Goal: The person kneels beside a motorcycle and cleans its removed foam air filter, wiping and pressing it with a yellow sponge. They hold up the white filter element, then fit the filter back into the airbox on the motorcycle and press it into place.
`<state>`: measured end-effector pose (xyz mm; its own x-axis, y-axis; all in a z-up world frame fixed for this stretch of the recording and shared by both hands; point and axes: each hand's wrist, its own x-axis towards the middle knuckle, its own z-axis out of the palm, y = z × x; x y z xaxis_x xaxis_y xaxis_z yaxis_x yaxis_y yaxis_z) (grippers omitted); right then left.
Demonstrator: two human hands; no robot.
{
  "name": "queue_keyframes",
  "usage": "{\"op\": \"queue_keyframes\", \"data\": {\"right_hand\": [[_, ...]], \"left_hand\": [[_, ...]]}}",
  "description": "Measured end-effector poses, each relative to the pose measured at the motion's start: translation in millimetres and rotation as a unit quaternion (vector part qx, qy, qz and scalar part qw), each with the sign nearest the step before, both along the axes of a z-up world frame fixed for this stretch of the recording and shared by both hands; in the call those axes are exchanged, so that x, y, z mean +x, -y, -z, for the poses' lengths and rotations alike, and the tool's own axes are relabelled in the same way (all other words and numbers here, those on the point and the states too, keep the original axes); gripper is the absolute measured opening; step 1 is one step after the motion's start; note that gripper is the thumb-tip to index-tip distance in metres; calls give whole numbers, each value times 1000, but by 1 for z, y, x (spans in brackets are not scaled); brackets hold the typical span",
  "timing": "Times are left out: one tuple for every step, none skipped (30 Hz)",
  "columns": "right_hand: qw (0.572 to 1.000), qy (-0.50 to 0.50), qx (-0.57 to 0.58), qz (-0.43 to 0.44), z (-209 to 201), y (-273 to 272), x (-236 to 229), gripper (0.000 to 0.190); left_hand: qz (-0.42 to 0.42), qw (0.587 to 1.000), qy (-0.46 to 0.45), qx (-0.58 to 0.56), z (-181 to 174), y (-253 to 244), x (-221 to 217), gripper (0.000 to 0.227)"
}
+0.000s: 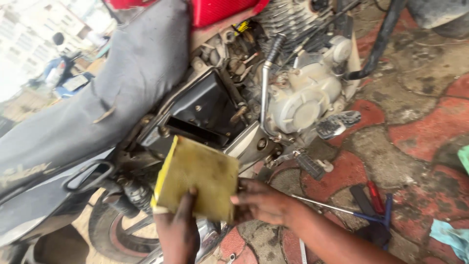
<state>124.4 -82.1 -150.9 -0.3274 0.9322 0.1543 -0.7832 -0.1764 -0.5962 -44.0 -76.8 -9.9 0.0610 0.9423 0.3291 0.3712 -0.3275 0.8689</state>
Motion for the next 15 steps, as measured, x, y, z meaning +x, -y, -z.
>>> {"op": "queue_keyframes", "data": {"right_hand": [[1000,1,1,-7,-2,6,8,71],[999,44,11,-2,-4,12,16,75],[996,87,21,1,-5,19,23,79],[996,89,22,-9,-13,22,32,79],[994,109,-1,25,-21,25,40,72],[990,129,-23,58,-28,28,48,65],[990,131,-25,51,-24,27,52,65],[981,183,4,60,-20,26,57,55],[969,235,32,73,-15,26,65,45],[968,239,28,70,-8,22,67,45],[955,275,80,77,-2,18,68,40],[938,311,132,83,4,13,70,35],[937,315,131,80,4,14,72,35],[932,331,123,86,4,16,73,34],[926,346,118,92,3,15,72,34]], "left_hand": [[-7,1000,1,1,11,1,-11,28],[47,987,138,-64,22,2,-22,36],[98,949,272,-127,34,5,-35,45],[89,949,275,-124,40,10,-40,45],[85,943,276,-165,46,14,-47,52],[80,935,278,-206,52,19,-53,59],[73,934,282,-206,54,27,-54,59],[114,929,277,-218,57,35,-54,60],[161,920,272,-231,61,40,-50,61],[159,919,277,-234,64,44,-48,61],[176,915,273,-238,66,47,-45,60],[194,912,269,-242,67,49,-43,60],[192,910,275,-243,70,50,-41,60],[196,907,272,-254,72,50,-40,60],[199,905,269,-261,73,49,-41,60]]}}
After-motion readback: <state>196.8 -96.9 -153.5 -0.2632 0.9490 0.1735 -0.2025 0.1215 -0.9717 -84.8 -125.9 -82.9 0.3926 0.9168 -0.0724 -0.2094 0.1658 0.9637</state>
